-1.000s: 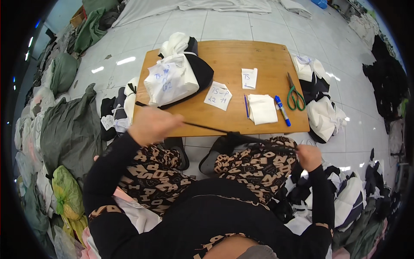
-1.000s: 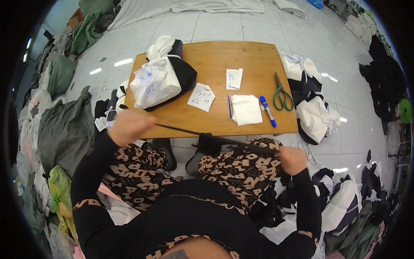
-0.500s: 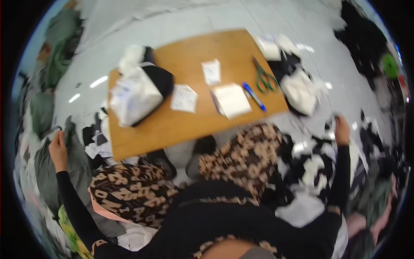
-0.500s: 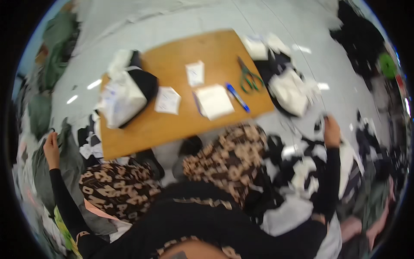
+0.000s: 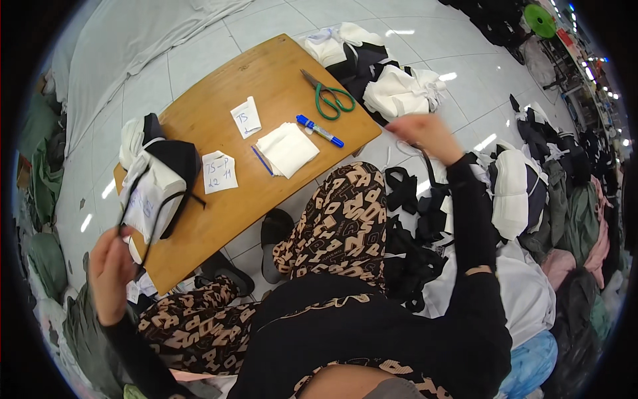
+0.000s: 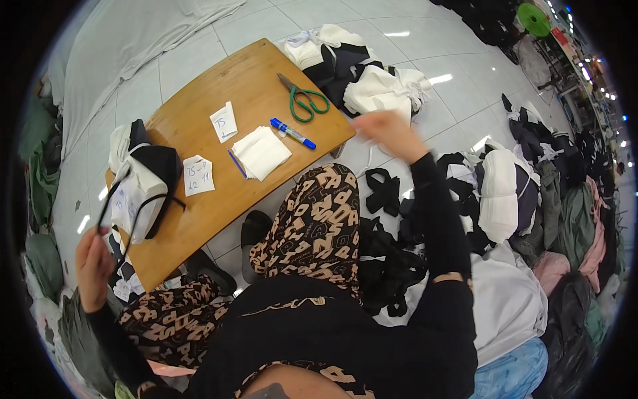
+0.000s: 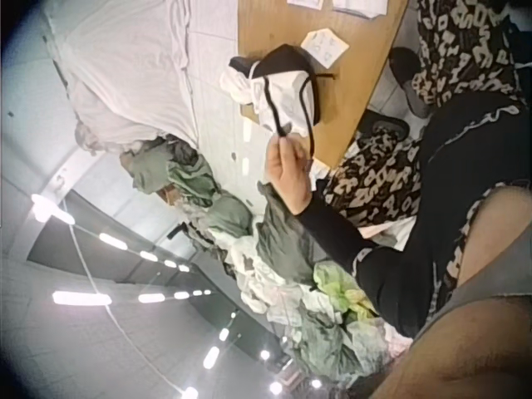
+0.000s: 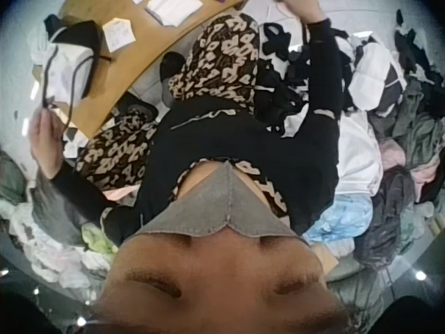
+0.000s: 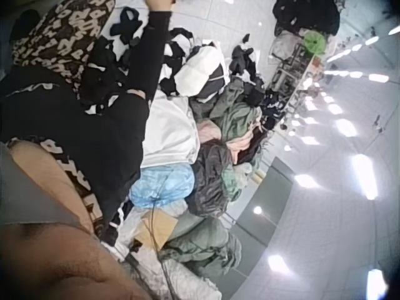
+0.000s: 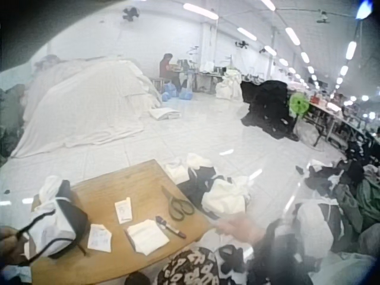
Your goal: Labeling textile pieces with a marker and organizing them on a workspace in a garment factory.
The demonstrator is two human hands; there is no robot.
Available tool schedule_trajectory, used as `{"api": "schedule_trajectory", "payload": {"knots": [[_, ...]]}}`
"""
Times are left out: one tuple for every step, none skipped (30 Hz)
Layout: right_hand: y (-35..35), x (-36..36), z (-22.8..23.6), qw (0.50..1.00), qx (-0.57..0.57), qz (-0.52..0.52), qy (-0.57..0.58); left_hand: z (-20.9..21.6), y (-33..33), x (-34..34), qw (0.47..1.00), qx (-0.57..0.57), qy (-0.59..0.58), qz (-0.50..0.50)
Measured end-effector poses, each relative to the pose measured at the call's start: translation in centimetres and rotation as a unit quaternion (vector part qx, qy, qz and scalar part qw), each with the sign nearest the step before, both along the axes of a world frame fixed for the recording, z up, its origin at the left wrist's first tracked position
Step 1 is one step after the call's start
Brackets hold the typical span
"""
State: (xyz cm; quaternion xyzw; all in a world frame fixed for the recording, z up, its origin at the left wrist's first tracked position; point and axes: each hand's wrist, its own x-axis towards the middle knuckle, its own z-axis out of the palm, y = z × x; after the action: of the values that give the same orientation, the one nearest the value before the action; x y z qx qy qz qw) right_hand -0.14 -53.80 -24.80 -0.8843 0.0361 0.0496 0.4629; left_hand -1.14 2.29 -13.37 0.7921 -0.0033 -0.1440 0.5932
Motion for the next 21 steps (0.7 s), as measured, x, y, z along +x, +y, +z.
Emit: {"api": "schedule_trajectory", "payload": {"knots": [[5.3, -0.2, 0.4, 0.988, 0.098, 0.119, 0.031, -1.0, -2.8, 0.0, 0.999, 0.051, -0.013, 0.010], [10.1, -1.0, 1.2, 0.967, 0.136, 0.209, 0.051, -1.3, -5.9, 0.5, 0.997, 0.052, -0.011, -0.056], [14.2, -1.7, 1.0, 0.934, 0.237, 0.241, 0.111, -1.5, -9.2, 1.5, 0.989, 0.061, 0.013, -0.135], [17.8, -2.8, 0.5, 0.879, 0.403, 0.237, 0.094, -2.4, -11.7, 1.7, 0.987, 0.035, 0.003, -0.159], [20.2, -3.2, 0.0, 0.854, 0.479, 0.199, 0.045, -2.5, -14.2, 2.1, 0.974, 0.053, -0.015, -0.221], [21.8, -2.7, -0.2, 0.814, 0.560, 0.152, 0.021, -3.4, -15.2, 2.0, 0.955, 0.061, -0.135, -0.255], [22.5, -1.8, 1.3, 0.782, 0.616, 0.098, 0.023, -3.3, -15.2, 2.1, 0.944, 0.095, -0.130, -0.287], [21.8, -1.2, 0.9, 0.754, 0.652, 0.070, -0.044, -3.2, -14.9, 2.1, 0.954, 0.096, -0.077, -0.274], [20.3, -0.4, 0.6, 0.704, 0.709, 0.041, -0.020, -3.4, -14.5, 2.2, 0.959, 0.089, -0.021, -0.270], [18.8, 0.2, 0.5, 0.672, 0.740, 0.026, -0.014, -3.4, -13.2, 2.2, 0.960, 0.084, -0.018, -0.266], [17.1, 0.5, 0.7, 0.666, 0.745, 0.019, -0.025, -3.7, -11.8, 2.3, 0.964, 0.068, 0.016, -0.256], [14.5, 1.1, -0.5, 0.663, 0.747, 0.040, -0.031, -4.4, -10.3, 2.5, 0.967, 0.050, 0.047, -0.245], [12.4, 1.1, -0.9, 0.666, 0.743, -0.040, -0.049, -5.6, -9.0, 2.3, 0.967, 0.030, 0.089, -0.236], [10.8, 1.0, -1.0, 0.666, 0.744, -0.026, -0.054, -6.7, -8.1, 1.9, 0.955, 0.045, 0.122, -0.267], [8.6, 1.0, -1.9, 0.591, 0.805, -0.014, -0.038, -7.5, -7.1, 1.3, 0.941, 0.065, 0.155, -0.293], [7.8, 0.6, -1.7, 0.660, 0.742, -0.081, -0.084, -9.1, -5.7, 0.8, 0.914, 0.084, 0.188, -0.349], [6.7, 0.2, -1.4, 0.711, 0.693, -0.057, -0.106, -10.1, -5.3, 1.4, 0.863, 0.175, 0.219, -0.420], [7.5, -0.3, -0.2, 0.780, 0.610, -0.097, -0.099, -11.1, -4.8, 2.4, 0.797, 0.264, 0.250, -0.483], [8.7, -0.8, 0.9, 0.838, 0.522, -0.132, -0.091, -13.1, -3.2, 3.8, 0.757, 0.325, 0.072, -0.562], [9.3, -1.2, 0.6, 0.860, 0.495, -0.081, -0.097, -12.9, -4.8, 6.0, 0.752, 0.394, 0.114, -0.516], [10.5, -1.3, 0.0, 0.860, 0.503, -0.062, -0.054, -16.6, -4.1, 8.3, 0.758, 0.461, -0.040, -0.460]]}}
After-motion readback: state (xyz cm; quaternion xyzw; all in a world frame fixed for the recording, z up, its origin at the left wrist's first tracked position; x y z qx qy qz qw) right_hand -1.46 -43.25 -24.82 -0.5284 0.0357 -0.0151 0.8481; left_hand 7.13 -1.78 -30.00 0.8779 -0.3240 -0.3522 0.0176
